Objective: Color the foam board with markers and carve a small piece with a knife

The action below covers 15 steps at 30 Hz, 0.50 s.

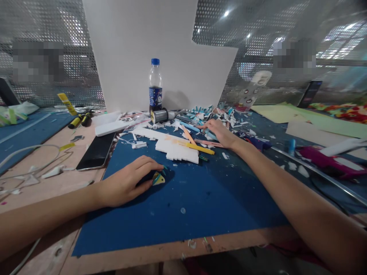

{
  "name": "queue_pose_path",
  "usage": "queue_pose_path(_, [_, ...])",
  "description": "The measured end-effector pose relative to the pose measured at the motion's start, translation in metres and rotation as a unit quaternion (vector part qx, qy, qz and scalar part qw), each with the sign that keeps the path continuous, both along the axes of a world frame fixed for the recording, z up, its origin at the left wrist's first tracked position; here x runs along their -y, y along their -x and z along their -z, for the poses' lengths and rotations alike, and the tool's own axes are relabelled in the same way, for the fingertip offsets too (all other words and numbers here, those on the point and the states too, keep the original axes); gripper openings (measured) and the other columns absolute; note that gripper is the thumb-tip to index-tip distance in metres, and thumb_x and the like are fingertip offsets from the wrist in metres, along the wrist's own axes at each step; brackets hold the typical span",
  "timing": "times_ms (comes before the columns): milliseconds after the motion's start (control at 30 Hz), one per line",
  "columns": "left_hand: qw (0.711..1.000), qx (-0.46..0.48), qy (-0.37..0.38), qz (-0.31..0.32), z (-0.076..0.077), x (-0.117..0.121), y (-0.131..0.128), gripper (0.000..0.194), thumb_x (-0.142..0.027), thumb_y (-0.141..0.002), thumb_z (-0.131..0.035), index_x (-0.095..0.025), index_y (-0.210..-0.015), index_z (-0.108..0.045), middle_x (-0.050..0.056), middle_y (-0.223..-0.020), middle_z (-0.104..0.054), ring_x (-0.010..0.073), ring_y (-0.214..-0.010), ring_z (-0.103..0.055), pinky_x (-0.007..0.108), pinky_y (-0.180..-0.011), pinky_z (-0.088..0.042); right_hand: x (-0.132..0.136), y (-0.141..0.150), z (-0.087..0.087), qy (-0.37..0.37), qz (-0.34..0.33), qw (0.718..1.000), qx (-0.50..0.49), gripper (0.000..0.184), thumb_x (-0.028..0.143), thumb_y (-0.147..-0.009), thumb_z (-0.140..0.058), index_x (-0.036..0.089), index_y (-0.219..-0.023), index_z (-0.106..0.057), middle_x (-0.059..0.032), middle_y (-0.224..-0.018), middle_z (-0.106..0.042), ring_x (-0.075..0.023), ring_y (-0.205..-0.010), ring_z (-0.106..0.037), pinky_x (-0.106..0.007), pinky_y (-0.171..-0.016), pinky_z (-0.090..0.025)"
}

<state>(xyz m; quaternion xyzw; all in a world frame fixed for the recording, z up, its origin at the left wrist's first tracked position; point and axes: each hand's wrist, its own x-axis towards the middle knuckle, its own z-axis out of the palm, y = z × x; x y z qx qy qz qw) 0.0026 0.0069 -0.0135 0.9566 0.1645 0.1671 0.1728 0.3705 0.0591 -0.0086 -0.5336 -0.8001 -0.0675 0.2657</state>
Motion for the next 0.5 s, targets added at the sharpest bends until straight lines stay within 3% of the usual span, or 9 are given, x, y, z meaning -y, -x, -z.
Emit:
queue_pose_path(233, [1.0, 0.003, -0.006, 0.0, 0.001, -0.001, -0.001, 0.033, -0.015, -0.092, -0.041, -0.022, -0.124, -0.041, 0.007, -0.116, -0.052, 0.018, -0.109, -0.051, 0.033, -0.093, -0.047, 0.005, 0.013, -0.006, 0.063, -0.037, 0.99, -0.121, 0.059, 0.055, -0.094, -0.01, 0.022, -0.068, -0.052, -0.0071, -0.077, -0.067, -0.0225, -0.079, -0.063, -0.039, -0.083, -0.046])
queue_pose_path(500, [0.999, 0.017, -0.04, -0.015, 0.001, 0.003, 0.001, 0.029, -0.018, -0.094, -0.038, -0.021, -0.122, -0.042, 0.008, -0.114, -0.054, 0.0172, -0.107, -0.052, 0.031, -0.091, -0.048, 0.01, 0.016, -0.009, 0.031, -0.018, 0.994, -0.102, 0.051, 0.054, -0.092, -0.022, 0.022, -0.068, -0.052, -0.0096, -0.076, -0.061, -0.0243, -0.077, -0.053, -0.044, -0.08, -0.039])
